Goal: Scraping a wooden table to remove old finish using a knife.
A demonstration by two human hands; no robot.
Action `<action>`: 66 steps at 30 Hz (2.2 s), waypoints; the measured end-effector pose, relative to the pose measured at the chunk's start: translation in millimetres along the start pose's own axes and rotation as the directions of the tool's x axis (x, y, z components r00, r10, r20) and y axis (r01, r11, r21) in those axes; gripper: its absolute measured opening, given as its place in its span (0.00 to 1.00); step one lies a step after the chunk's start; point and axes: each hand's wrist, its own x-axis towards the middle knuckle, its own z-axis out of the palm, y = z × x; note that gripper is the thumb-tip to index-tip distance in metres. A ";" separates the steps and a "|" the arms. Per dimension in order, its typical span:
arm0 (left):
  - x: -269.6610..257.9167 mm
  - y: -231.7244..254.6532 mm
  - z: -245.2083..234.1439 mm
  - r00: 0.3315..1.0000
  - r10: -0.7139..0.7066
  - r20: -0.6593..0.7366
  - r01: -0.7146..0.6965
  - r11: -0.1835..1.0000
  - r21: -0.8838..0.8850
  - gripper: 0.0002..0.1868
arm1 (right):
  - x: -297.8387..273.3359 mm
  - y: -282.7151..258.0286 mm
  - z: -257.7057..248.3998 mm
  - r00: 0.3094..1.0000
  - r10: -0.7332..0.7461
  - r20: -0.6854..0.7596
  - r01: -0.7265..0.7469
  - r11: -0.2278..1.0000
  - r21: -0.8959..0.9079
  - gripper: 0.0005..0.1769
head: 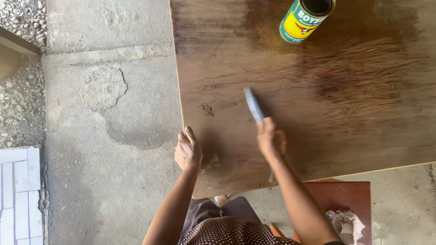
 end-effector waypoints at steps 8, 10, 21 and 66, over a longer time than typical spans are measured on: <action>18.5 -28.6 14.2 1.000 0.030 -0.001 -0.030 0.990 -0.137 0.43 | -41.4 -39.6 88.9 0.941 -0.280 -0.193 0.229 0.941 -0.250 0.12; 23.6 -42.2 19.4 0.998 0.046 -0.031 -0.052 0.963 -0.265 0.44 | -52.9 -64.6 98.1 0.925 -0.342 -0.163 0.283 0.911 -0.301 0.13; -28.1 -137.2 43.2 0.979 0.057 0.197 0.043 0.883 -0.468 0.40 | -65.2 40.9 38.7 0.785 0.556 -0.275 -0.419 0.802 0.426 0.15; -35.8 -106.9 20.3 0.972 -0.065 0.226 0.115 0.970 -0.214 0.49 | -106.6 -48.0 142.8 0.876 -0.406 -0.260 0.390 0.914 -0.114 0.12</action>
